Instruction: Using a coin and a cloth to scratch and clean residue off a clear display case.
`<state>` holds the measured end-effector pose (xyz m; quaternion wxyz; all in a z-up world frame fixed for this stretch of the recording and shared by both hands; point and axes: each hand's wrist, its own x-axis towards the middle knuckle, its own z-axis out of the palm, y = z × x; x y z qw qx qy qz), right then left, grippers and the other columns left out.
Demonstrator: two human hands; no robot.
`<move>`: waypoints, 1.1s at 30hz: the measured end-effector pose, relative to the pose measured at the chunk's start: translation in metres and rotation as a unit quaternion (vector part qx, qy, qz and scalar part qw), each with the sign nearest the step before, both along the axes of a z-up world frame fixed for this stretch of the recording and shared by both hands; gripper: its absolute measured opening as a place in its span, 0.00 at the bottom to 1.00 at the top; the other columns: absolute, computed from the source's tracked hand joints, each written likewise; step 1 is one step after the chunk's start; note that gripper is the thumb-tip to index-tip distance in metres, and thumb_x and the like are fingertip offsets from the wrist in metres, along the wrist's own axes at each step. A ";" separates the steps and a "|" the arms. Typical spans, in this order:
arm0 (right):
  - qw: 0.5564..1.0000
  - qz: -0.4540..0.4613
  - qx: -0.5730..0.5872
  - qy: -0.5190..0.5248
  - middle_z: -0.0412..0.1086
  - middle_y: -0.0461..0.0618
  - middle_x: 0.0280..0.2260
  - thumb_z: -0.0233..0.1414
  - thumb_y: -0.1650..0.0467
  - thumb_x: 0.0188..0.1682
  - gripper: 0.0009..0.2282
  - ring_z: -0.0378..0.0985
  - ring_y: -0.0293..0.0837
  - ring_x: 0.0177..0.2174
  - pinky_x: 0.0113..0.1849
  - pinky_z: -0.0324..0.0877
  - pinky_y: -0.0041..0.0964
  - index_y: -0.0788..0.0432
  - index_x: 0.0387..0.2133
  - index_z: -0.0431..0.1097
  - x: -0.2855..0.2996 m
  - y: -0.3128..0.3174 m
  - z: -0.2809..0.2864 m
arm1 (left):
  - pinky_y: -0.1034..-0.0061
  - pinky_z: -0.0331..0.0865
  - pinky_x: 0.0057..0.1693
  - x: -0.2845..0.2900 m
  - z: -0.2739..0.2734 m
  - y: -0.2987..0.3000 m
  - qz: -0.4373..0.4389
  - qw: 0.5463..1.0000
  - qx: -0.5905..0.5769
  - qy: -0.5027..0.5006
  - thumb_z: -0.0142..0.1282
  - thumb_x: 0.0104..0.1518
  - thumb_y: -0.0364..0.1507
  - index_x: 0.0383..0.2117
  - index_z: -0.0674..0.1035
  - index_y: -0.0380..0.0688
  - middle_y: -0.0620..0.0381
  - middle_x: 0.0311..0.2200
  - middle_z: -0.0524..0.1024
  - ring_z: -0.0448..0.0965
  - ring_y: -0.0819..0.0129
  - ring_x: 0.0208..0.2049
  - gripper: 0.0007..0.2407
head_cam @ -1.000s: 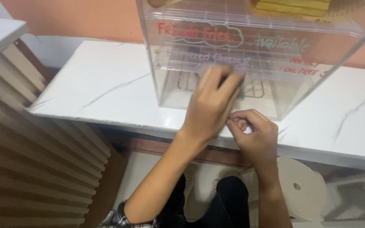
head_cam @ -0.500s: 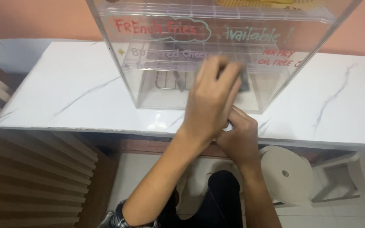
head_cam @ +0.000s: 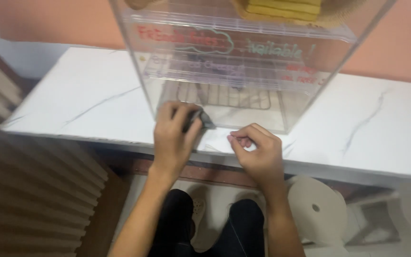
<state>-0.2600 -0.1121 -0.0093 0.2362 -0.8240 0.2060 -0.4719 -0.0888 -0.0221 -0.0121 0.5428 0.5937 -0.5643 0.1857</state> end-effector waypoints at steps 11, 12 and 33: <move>0.999 -0.036 -0.008 0.001 0.74 0.48 0.25 0.63 0.76 0.44 0.04 0.71 0.35 0.23 0.28 0.66 0.29 0.64 0.29 0.77 0.010 0.010 -0.002 | 0.66 0.72 0.53 0.063 0.074 0.016 0.147 0.967 -0.200 -0.064 0.62 0.61 0.18 0.47 0.76 0.38 0.48 0.49 0.70 0.73 0.54 0.52 0.10; 0.999 -0.040 -0.007 0.000 0.74 0.48 0.25 0.63 0.76 0.44 0.04 0.71 0.34 0.23 0.28 0.66 0.29 0.65 0.29 0.77 0.010 0.009 -0.001 | 0.68 0.72 0.53 0.062 0.074 0.016 0.138 0.968 -0.201 -0.059 0.62 0.64 0.18 0.47 0.76 0.39 0.50 0.47 0.71 0.74 0.57 0.50 0.09; 0.999 -0.051 0.012 -0.014 0.73 0.48 0.24 0.63 0.76 0.43 0.04 0.70 0.35 0.23 0.28 0.66 0.29 0.64 0.29 0.77 0.009 0.009 -0.001 | 0.61 0.57 0.70 0.030 0.068 -0.036 0.136 0.944 -0.179 -0.242 0.60 0.65 0.24 0.54 0.79 0.52 0.58 0.57 0.70 0.65 0.58 0.64 0.13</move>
